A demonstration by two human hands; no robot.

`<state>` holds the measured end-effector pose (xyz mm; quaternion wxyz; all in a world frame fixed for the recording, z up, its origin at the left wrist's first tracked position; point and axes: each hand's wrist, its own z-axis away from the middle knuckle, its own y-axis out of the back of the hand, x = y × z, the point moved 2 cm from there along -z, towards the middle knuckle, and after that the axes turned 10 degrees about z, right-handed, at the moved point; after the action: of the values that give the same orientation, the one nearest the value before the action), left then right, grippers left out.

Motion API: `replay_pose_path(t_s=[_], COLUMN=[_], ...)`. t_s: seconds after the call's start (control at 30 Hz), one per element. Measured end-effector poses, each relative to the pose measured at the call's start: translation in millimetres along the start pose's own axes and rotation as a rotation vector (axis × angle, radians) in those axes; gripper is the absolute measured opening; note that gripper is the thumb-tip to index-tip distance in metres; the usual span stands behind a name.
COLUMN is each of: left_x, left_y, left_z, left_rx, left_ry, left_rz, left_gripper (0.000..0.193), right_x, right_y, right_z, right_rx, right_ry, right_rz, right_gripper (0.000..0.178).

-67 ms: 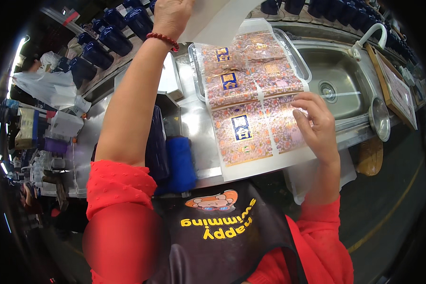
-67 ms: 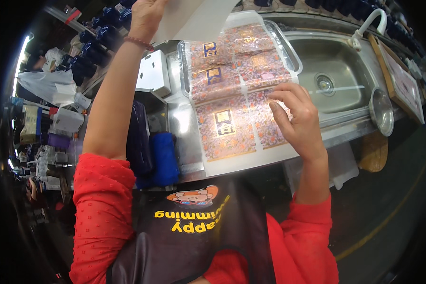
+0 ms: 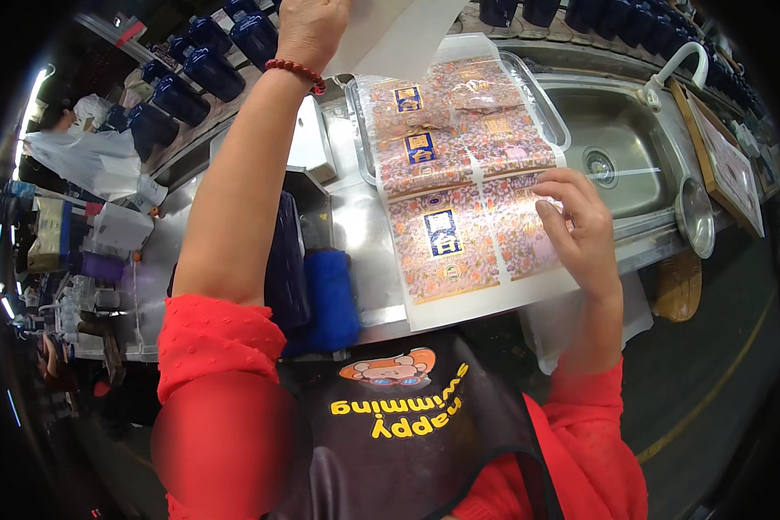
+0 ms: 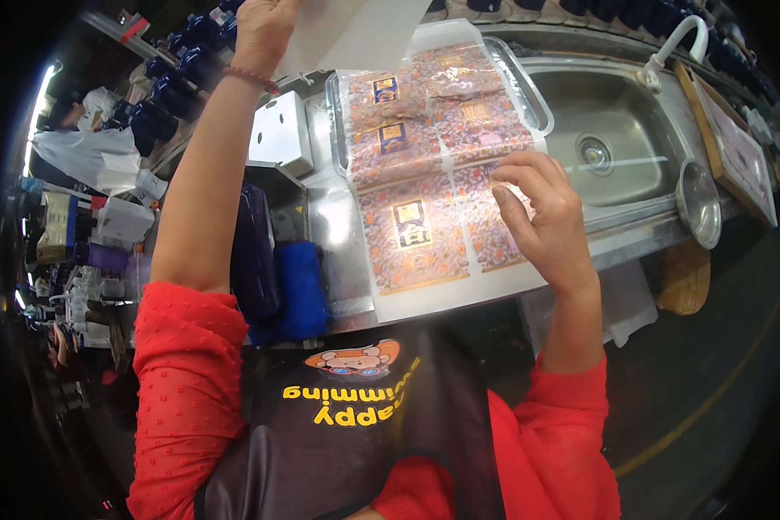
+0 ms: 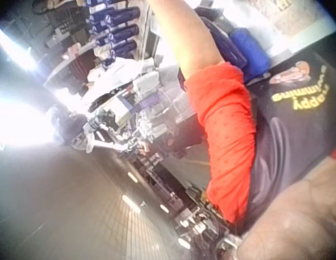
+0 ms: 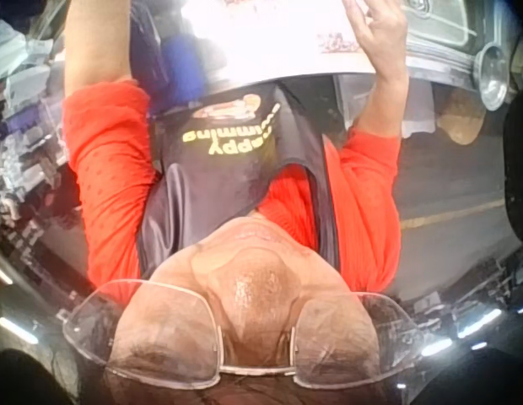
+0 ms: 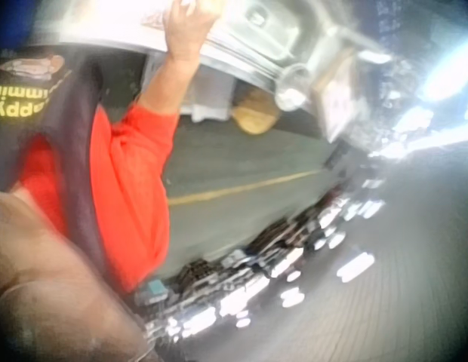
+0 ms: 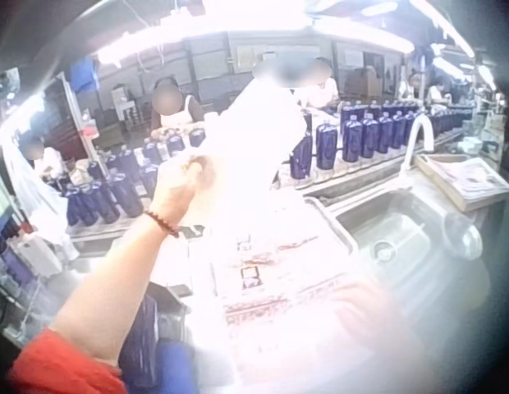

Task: The person applies a decorative sticker to a blue bottle, smoothing it with a black card and fingers. They then remove the sticker, wipe the bottle with a white cloth, and reapply the sticker, smoothing it again.

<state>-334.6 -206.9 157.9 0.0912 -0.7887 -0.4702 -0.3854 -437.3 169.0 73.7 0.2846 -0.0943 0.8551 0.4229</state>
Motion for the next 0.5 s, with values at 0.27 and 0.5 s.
replay_pose_path(t_s=[0.27, 0.5], left_x=[86, 200], left_y=[-51, -187], left_z=[45, 170], left_rx=[-0.060, -0.650], left_ry=[-0.272, -0.647], left_rz=[-0.152, -0.161], left_gripper=[0.024, 0.028], right_x=[-6, -30], right_y=[-25, 27], right_z=[1, 81], right_rx=[-0.055, 0.686], right_ry=[-0.288, -0.302], right_rz=[-0.604, -0.750], right_gripper=[0.060, 0.058])
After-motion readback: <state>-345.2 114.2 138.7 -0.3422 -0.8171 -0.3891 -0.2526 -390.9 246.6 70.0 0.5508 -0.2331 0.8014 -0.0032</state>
